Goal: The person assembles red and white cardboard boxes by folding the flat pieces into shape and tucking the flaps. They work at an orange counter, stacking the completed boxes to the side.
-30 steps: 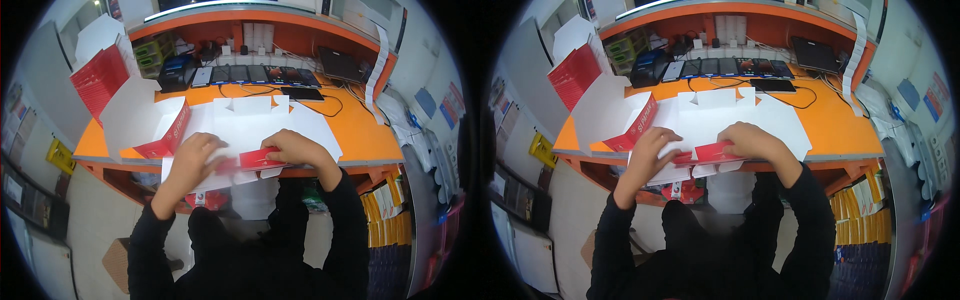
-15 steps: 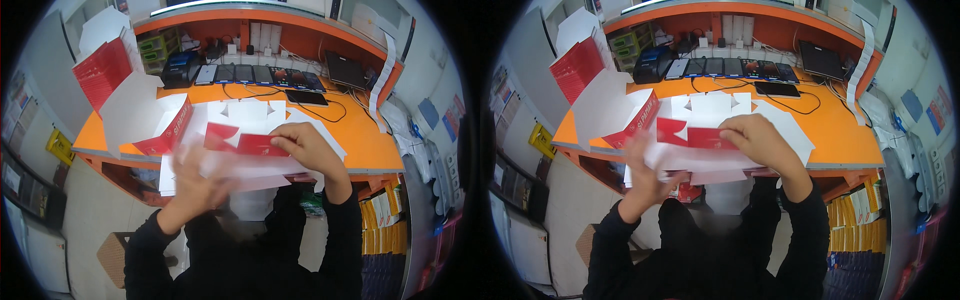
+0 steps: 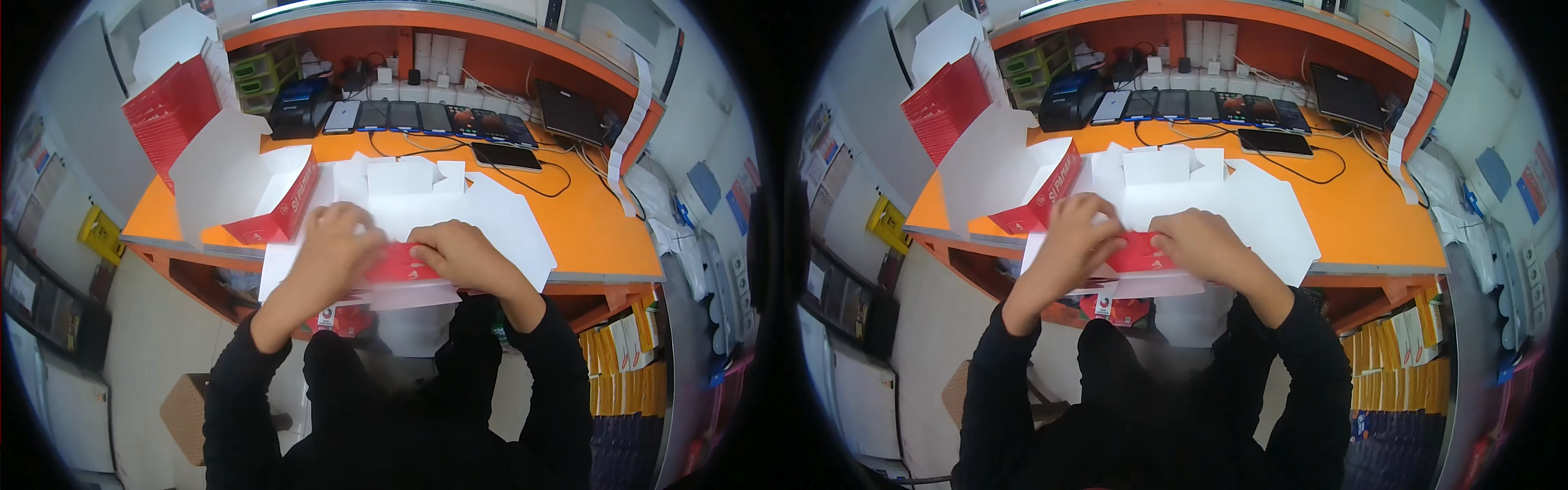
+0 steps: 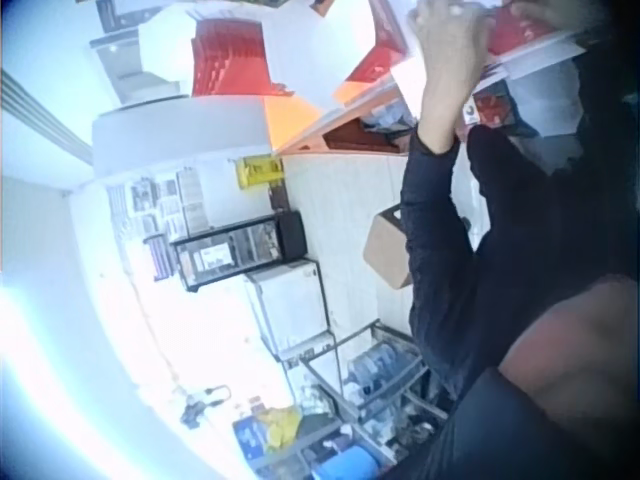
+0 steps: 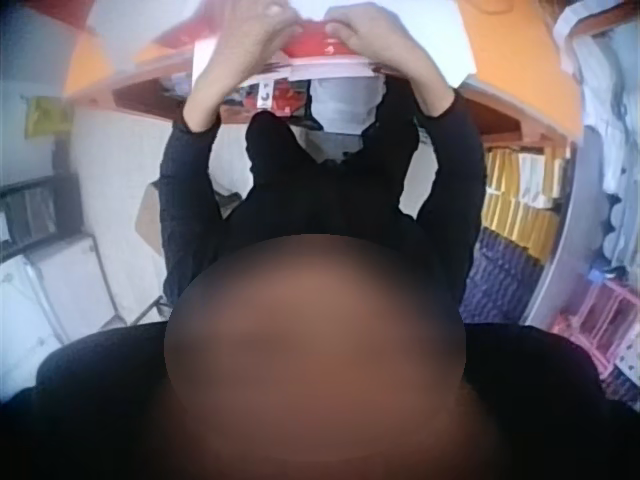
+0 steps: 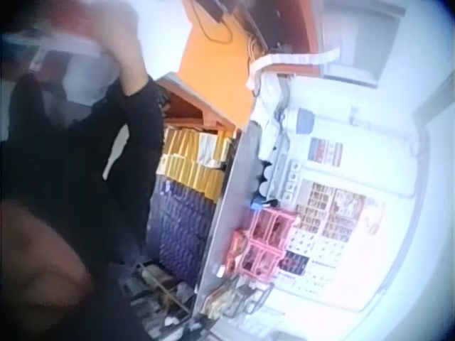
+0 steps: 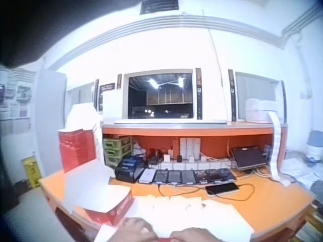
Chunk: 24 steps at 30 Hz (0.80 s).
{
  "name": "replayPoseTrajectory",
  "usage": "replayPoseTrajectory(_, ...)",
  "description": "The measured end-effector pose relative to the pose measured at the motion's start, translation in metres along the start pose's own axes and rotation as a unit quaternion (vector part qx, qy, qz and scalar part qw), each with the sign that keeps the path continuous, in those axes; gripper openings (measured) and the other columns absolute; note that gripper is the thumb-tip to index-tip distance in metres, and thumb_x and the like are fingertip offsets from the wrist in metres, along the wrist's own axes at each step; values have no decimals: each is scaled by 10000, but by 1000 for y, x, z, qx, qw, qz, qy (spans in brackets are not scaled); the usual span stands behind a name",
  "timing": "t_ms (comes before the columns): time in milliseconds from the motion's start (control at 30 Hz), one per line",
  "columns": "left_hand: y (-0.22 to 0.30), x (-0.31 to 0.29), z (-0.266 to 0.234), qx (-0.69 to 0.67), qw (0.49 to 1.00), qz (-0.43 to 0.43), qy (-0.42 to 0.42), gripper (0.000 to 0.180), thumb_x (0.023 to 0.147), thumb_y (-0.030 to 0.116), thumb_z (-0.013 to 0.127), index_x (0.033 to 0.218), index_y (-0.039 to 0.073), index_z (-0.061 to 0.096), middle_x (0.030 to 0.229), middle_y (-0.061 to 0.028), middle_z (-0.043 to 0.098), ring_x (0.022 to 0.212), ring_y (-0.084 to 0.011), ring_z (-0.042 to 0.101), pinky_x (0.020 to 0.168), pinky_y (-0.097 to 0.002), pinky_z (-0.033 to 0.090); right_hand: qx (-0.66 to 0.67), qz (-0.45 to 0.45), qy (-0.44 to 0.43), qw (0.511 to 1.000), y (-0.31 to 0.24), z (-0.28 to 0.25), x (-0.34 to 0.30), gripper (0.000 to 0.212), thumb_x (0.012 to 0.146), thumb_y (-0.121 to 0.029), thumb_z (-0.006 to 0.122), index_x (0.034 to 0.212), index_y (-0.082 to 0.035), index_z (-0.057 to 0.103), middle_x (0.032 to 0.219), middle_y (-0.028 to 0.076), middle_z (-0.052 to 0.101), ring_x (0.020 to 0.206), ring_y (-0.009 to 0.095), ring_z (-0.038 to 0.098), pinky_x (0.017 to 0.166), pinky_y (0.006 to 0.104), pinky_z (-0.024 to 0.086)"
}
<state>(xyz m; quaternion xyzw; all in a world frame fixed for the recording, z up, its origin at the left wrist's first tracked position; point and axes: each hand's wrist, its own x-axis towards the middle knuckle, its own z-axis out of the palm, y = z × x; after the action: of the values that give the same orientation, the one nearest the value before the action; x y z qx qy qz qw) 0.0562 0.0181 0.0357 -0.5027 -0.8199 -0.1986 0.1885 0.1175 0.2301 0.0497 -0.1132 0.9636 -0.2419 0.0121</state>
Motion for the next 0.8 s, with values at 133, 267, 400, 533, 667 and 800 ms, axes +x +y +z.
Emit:
replayPoseTrajectory(133,13,7,13,12,997,66,-47,129,850,130,624,974,99,603,1076,-103,517,1131,-279,463,972,-441,327,-20,-14,15,1000,0,3,-3,218,889,-191,496,972,-83,666,853,158,665,817,343,628,759,419,483)
replayPoseTrajectory(267,0,8,17,-93,983,-34,-157,100,907,127,547,944,46,593,915,-130,571,982,-299,543,921,-416,369,-19,-112,244,963,-7,3,-15,158,833,-116,561,938,-72,670,849,121,661,786,325,618,733,401,488)
replayPoseTrajectory(400,-23,23,19,-160,980,-37,-114,197,940,175,513,897,-7,576,731,-146,567,712,-258,553,741,-352,426,-22,-193,347,917,-31,24,-44,119,777,-69,626,888,-36,654,845,90,643,767,293,608,702,376,491)
replayPoseTrajectory(533,-28,29,-3,-353,922,-153,-36,315,996,249,444,850,-13,540,675,-99,494,646,-146,404,623,-278,367,80,-68,378,920,-16,51,-59,96,781,-61,652,858,-13,620,779,102,599,651,224,599,617,310,489)
replayPoseTrajectory(667,-32,22,5,-339,927,-144,-77,352,1007,269,419,824,-13,524,651,-100,481,636,-146,435,617,-288,373,134,44,519,843,5,23,-44,428,822,-92,664,1204,43,525,712,42,521,584,98,513,570,231,424)
replayPoseTrajectory(800,-29,20,10,-315,933,-153,-84,356,1003,267,422,820,-20,528,647,-122,503,615,-163,453,608,-298,385,102,78,462,878,9,16,-17,440,822,-97,670,1220,36,538,638,18,428,536,92,410,536,243,373)
